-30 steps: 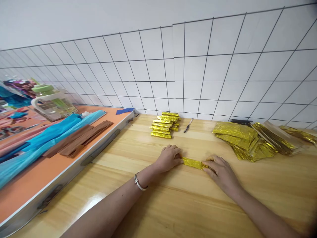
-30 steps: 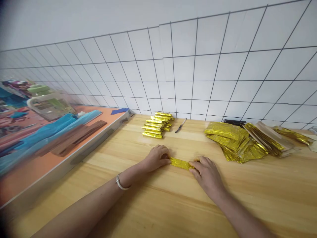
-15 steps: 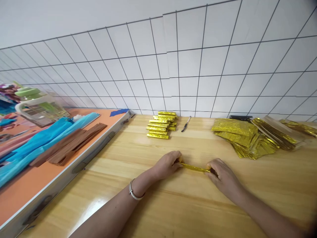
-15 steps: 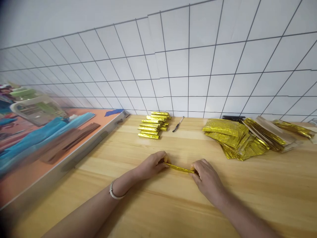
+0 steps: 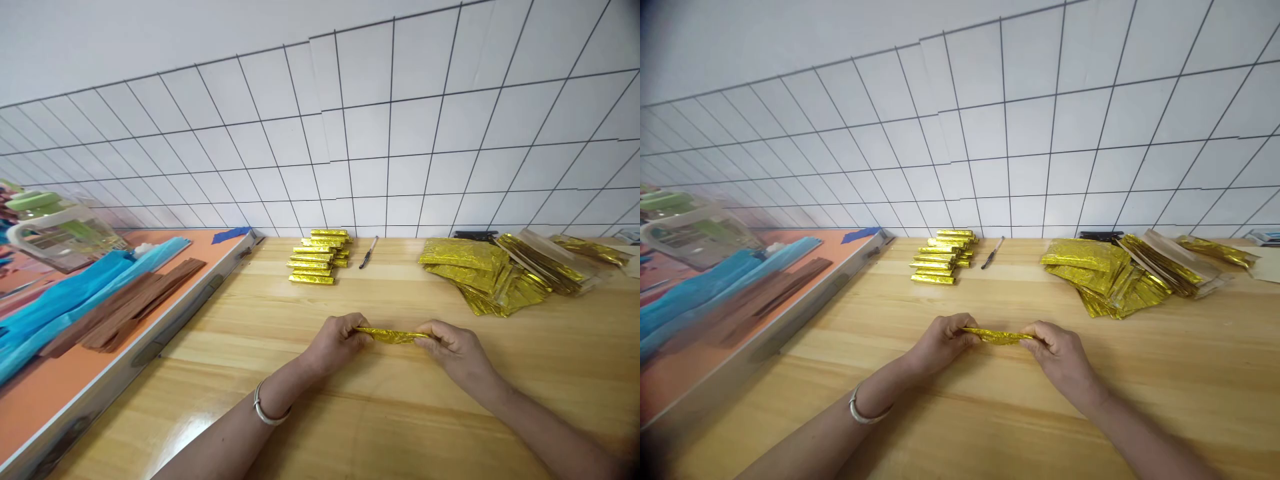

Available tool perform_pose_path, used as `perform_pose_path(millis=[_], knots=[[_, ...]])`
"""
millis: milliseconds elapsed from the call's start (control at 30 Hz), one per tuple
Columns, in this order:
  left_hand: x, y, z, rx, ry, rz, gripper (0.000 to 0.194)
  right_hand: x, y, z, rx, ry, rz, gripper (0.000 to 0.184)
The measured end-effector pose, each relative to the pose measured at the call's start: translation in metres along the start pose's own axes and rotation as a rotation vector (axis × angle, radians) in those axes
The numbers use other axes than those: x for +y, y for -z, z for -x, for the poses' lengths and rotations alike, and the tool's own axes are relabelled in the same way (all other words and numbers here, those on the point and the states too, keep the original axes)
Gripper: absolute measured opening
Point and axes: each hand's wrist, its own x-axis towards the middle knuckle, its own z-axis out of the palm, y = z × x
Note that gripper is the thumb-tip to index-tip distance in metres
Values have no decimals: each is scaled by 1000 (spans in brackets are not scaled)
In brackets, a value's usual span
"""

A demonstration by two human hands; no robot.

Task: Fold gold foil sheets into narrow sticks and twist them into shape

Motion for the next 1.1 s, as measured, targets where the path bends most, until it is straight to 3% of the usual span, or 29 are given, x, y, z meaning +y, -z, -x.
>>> perform_pose_path(millis=[200,433,533,633,733,833,933,1100], knots=[[1,-2,0,-97,48,79,9,-1,-1,1,5,24,25,13],[29,1,3,-201,6,-190,10,-17,0,2,12,185,178,11],[35,-2,5,-226,3,-197,9,-23,-2,5,-11,236,180,14],[34,-10,7,-200,28,2,13,-26,-5,6,6,133,60,10],[33,-24,8,-140,66,375,23,-31,-10,8,15,-37,-233,20],[38,-39,12,-129,79,714,29,-40,-16,12,-43,-58,-451,22],[41,-52,17,-142,63,888,31,-47,-20,18,-43,7,-440,17],[39,-58,22,-171,63,1009,30,-58,-13,22,-1,139,-216,26]])
